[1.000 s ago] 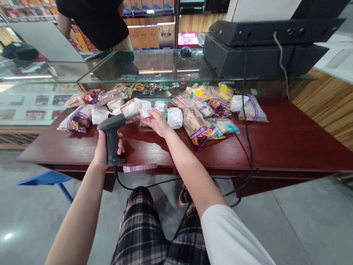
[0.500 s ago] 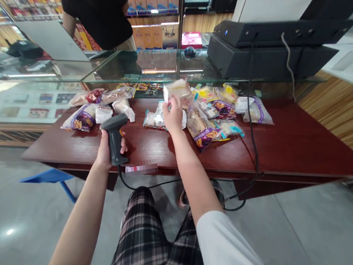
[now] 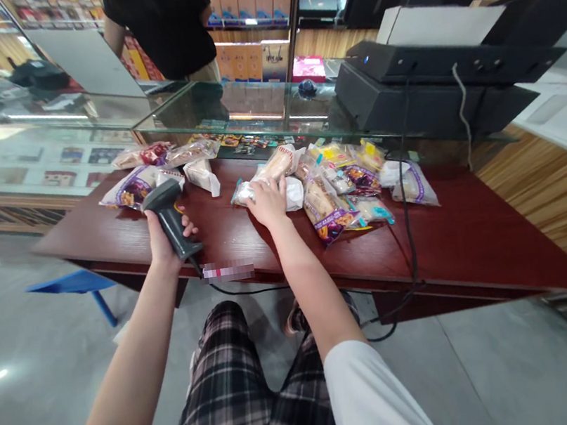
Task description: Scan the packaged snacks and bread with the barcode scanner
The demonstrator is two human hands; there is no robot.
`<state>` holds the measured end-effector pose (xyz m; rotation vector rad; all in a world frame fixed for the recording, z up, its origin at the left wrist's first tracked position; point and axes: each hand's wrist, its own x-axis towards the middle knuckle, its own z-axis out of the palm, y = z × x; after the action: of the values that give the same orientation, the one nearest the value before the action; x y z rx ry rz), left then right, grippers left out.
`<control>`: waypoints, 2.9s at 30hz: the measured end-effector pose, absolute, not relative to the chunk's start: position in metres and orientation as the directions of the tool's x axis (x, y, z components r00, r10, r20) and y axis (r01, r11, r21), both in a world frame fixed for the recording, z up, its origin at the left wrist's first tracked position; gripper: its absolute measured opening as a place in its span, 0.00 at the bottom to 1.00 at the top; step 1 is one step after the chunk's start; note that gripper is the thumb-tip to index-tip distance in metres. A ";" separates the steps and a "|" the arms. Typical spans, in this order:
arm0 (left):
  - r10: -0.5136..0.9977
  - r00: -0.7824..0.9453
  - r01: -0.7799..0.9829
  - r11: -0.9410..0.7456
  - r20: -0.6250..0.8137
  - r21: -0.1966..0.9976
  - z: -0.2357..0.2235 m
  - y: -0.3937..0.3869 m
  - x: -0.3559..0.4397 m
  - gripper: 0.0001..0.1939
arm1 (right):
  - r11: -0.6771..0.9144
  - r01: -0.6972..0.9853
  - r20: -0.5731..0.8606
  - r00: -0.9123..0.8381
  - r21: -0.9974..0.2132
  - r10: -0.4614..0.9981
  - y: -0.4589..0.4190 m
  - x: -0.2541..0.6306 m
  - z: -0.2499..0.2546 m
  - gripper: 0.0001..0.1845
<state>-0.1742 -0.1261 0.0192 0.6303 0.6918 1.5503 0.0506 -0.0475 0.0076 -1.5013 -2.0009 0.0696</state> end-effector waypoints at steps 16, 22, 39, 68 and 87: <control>0.984 0.165 -0.538 0.149 -0.069 0.830 0.028 -0.089 -0.211 0.34 | 0.348 0.717 0.370 -0.135 -0.604 0.919 -0.015 -0.033 0.013 0.33; 0.989 0.109 -0.500 0.138 -0.096 0.855 0.022 -0.084 -0.213 0.33 | 0.194 0.903 0.303 -0.076 -0.383 0.950 -0.002 -0.062 0.016 0.15; 0.995 0.098 -0.474 0.056 -0.011 0.879 0.019 -0.094 -0.210 0.34 | 0.143 -0.445 0.123 0.073 -0.884 0.990 0.035 -0.021 0.008 0.09; 0.996 0.001 -0.426 0.080 -0.088 0.901 0.018 -0.092 -0.206 0.34 | 0.357 0.148 0.366 0.036 -0.922 0.930 0.022 -0.030 0.000 0.15; 0.995 0.028 -0.417 0.098 -0.095 0.904 0.021 -0.094 -0.205 0.37 | 0.345 0.183 0.352 0.007 -0.921 0.936 0.019 -0.032 0.001 0.10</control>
<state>-0.2049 -0.0945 0.0209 0.8229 0.9283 1.3054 -0.0315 0.0190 0.0008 -1.0819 -1.4561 0.8216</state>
